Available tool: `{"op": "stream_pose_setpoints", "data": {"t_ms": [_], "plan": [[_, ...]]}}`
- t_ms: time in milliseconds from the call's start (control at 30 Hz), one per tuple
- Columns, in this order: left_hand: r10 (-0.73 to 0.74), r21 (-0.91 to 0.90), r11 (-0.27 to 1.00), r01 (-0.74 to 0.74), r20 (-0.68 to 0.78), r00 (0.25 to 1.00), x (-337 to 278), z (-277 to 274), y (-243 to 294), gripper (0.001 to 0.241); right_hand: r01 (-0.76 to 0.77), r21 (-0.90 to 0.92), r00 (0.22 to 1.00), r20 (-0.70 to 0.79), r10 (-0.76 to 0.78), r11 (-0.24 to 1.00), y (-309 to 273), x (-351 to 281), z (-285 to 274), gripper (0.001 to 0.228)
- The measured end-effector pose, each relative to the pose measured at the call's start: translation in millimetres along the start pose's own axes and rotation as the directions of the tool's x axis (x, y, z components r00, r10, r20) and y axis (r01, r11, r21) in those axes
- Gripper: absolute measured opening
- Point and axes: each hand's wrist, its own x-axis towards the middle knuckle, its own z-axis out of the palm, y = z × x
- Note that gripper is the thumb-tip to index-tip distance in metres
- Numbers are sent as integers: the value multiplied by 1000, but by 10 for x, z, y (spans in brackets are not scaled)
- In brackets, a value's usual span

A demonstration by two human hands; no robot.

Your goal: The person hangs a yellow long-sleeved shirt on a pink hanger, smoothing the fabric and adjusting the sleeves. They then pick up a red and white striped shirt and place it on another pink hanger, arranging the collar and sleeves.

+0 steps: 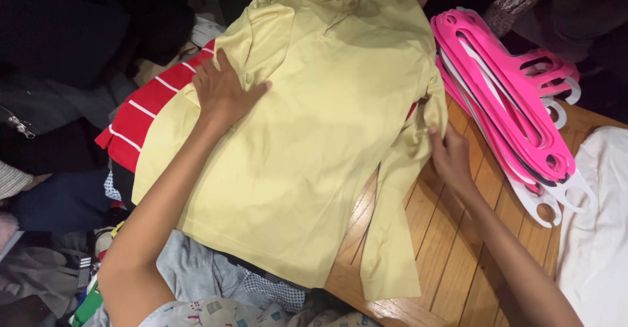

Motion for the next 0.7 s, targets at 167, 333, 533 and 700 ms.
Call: {"op": "stream_pose_setpoints", "data": {"t_ms": [167, 333, 533, 700], "plan": [[23, -118, 993, -23, 0, 1000, -71, -152, 6, 121, -102, 488, 989, -41, 140, 867, -845, -234, -46, 46], [-2, -205, 979, 22, 97, 995, -294, -353, 131, 100, -139, 758, 976, -3, 216, 637, -625, -333, 143, 50], [25, -191, 981, 8, 170, 985, -443, -179, 10, 74, -525, 706, 815, 256, 520, 476, -1318, -542, 211, 62], [264, -483, 861, -163, 150, 953, -728, -282, 59, 49, -687, 598, 715, 452, 534, 413, -1301, -686, 256, 73]]}}
